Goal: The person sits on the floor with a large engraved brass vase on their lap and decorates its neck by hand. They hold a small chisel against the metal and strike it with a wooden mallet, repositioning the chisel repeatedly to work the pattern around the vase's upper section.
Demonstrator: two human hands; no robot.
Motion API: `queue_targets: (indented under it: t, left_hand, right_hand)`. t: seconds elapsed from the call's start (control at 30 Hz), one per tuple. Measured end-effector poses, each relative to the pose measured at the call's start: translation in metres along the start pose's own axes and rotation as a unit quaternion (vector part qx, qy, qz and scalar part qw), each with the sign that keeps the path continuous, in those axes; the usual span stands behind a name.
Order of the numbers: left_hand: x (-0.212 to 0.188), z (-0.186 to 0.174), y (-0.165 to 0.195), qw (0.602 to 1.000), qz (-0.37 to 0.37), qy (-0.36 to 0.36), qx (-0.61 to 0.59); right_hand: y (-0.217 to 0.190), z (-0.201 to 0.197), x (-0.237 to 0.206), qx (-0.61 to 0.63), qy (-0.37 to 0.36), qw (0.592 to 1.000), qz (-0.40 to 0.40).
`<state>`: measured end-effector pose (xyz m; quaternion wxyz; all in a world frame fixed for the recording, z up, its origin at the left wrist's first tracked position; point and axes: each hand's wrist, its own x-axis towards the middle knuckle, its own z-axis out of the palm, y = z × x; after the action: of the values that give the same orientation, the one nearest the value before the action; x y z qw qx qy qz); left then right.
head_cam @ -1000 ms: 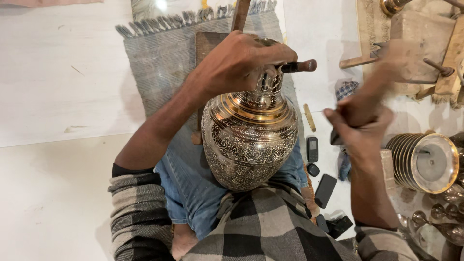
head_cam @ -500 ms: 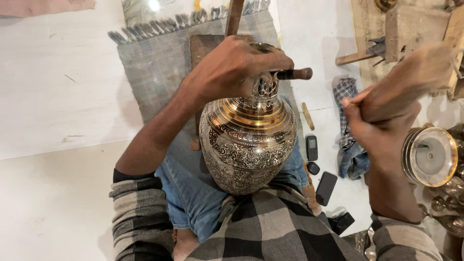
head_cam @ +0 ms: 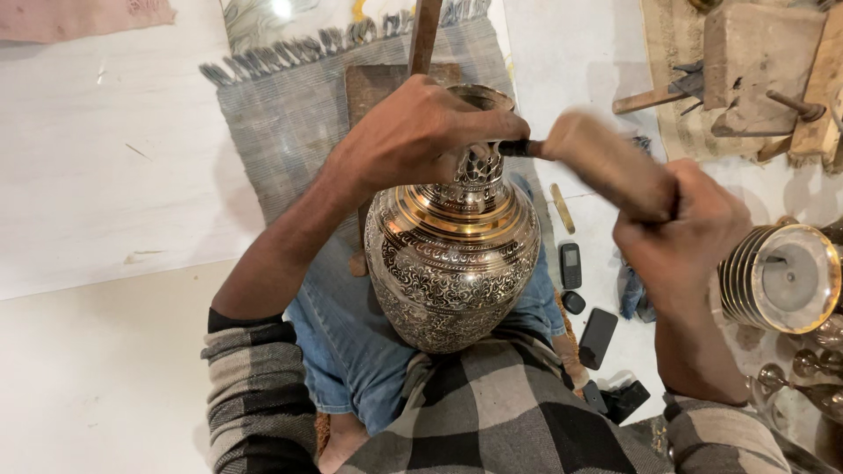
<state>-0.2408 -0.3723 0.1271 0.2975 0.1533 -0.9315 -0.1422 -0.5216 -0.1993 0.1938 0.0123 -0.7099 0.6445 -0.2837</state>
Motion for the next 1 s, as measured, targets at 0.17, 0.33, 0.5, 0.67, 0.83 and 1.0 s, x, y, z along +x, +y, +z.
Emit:
queue_targets:
  t: [0.17,0.33,0.5,0.67,0.83,1.0]
  left_hand:
    - [0.000,-0.003,0.000,1.000,0.022,0.001,-0.018]
    - [0.000,-0.009,-0.002,0.999,0.043,0.005,-0.020]
    - [0.003,-0.007,-0.003,0.999,0.027,-0.021,-0.032]
    - [0.001,-0.004,-0.007,0.999,0.045,-0.019,-0.021]
    - [0.000,-0.002,-0.009,0.998,0.065,-0.022,-0.008]
    - [0.001,-0.005,-0.009,0.998,0.067,-0.018,-0.006]
  right_hand:
    - [0.020,0.010,-0.008,0.211,0.027,0.977,0.008]
    - [0.018,0.017,-0.008,0.118,0.064,0.990,-0.041]
    - [0.012,0.019,-0.008,0.108,0.048,0.992,0.045]
    - [0.016,0.025,-0.013,0.020,0.051,0.997,0.056]
    - [0.018,0.032,-0.019,0.078,0.070,0.994,0.021]
    - [0.021,0.041,-0.022,0.180,0.119,0.976,0.033]
